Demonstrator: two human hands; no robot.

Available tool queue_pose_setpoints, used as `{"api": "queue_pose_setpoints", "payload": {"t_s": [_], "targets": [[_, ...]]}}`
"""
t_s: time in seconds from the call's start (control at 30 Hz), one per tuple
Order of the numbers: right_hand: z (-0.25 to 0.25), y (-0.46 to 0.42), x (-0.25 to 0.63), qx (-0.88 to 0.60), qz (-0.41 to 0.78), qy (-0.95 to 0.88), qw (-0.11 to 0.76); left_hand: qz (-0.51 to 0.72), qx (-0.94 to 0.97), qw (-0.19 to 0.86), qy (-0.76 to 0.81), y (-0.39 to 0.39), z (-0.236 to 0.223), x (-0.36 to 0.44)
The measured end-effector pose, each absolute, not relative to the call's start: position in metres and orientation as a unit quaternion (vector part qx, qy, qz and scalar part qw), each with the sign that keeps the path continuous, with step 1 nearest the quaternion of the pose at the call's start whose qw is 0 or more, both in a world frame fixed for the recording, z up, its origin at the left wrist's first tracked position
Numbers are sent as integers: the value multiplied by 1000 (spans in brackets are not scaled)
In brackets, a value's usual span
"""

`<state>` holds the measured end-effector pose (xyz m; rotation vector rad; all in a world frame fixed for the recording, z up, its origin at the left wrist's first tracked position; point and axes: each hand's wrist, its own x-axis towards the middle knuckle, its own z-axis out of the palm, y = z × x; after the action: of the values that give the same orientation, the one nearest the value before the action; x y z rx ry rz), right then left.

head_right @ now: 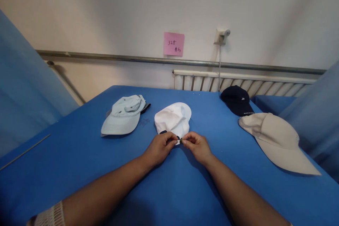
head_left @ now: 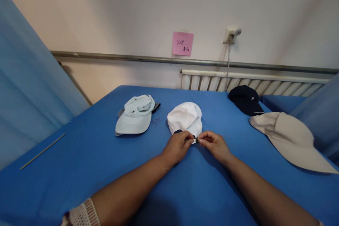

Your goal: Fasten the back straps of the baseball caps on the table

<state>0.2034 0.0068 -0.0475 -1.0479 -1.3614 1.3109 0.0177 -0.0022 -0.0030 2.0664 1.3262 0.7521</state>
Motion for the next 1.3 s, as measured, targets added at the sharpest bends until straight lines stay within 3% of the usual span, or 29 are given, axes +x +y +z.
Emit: {"api": "queue_pose_setpoints", "payload": {"t_s": [0.6,1.03,1.3], "targets": [[-37,9,202,-422,565,-492,511,217,804,191,520,-4,4,14],[-38,6,198,-391,601,-492,494,243,802,219,500,-8,1,19],[-36,3,198,-364,638,-458,501,180,834,160,497,-13,7,18]]}}
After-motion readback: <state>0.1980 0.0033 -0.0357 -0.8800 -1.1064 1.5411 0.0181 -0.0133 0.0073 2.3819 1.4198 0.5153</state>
